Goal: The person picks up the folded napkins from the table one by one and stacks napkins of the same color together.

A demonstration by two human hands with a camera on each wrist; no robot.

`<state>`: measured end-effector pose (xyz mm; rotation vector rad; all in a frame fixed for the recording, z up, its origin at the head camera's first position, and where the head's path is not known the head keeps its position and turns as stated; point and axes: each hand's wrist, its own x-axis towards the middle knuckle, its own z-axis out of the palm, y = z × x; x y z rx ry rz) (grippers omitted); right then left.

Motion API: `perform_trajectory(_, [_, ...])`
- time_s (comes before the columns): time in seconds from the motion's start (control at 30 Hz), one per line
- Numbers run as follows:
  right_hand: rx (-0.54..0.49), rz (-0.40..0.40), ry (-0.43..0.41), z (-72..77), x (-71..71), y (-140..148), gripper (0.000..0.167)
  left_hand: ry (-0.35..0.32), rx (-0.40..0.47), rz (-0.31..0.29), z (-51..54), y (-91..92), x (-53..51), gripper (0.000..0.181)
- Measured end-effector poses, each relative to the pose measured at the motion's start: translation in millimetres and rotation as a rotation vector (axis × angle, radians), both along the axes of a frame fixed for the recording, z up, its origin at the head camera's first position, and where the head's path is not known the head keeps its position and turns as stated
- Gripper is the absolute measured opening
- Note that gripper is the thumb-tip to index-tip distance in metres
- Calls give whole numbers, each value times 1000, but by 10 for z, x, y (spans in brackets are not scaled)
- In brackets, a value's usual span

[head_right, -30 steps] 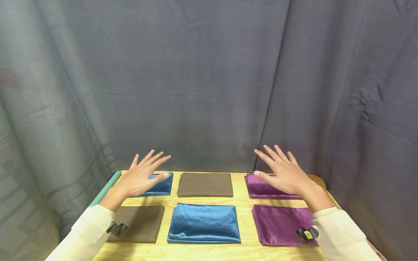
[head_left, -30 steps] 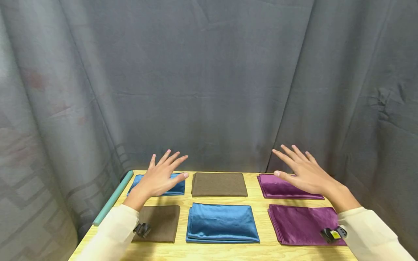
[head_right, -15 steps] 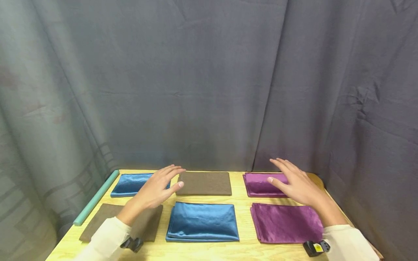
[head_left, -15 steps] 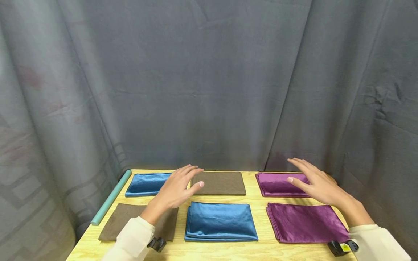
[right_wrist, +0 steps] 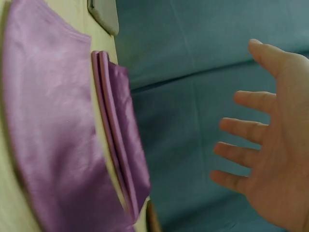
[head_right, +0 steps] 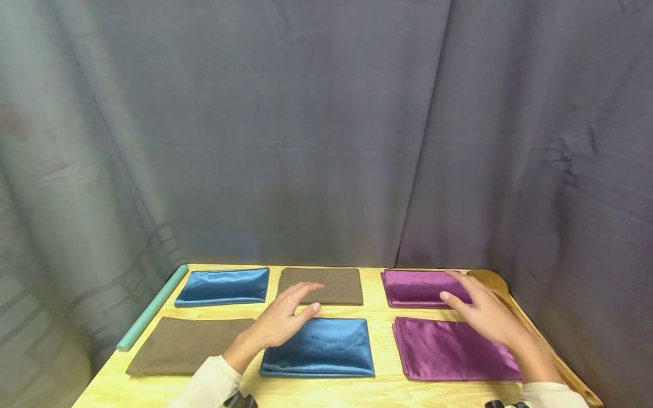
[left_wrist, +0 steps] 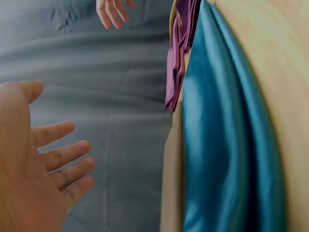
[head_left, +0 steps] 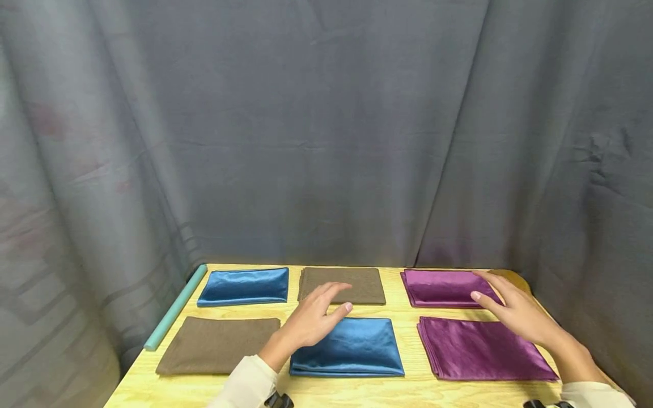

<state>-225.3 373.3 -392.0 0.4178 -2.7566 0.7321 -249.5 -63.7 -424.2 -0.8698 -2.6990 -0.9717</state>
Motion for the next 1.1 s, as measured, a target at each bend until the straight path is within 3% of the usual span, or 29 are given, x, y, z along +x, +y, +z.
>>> perform_trajectory(0.3, [-53,-43,4,-354,65,261,48,-103,88,-107,-238,441,41,48])
perform_trajectory(0.53, [-133,-82,22,-597,137,465,44,-212,216,-162,-390,785,57,47])
perform_trajectory(0.77, [-200,-176,-72,-767,237,613,53,-396,366,-197,-453,1095,98,40])
perform_trajectory(0.93, [-253,-202,-62,-873,274,722,52,-491,462,-202,-484,1305,165,37])
perform_trajectory(1.1, [-272,-213,-56,-930,284,818,50,-578,524,-169,-490,1431,221,36])
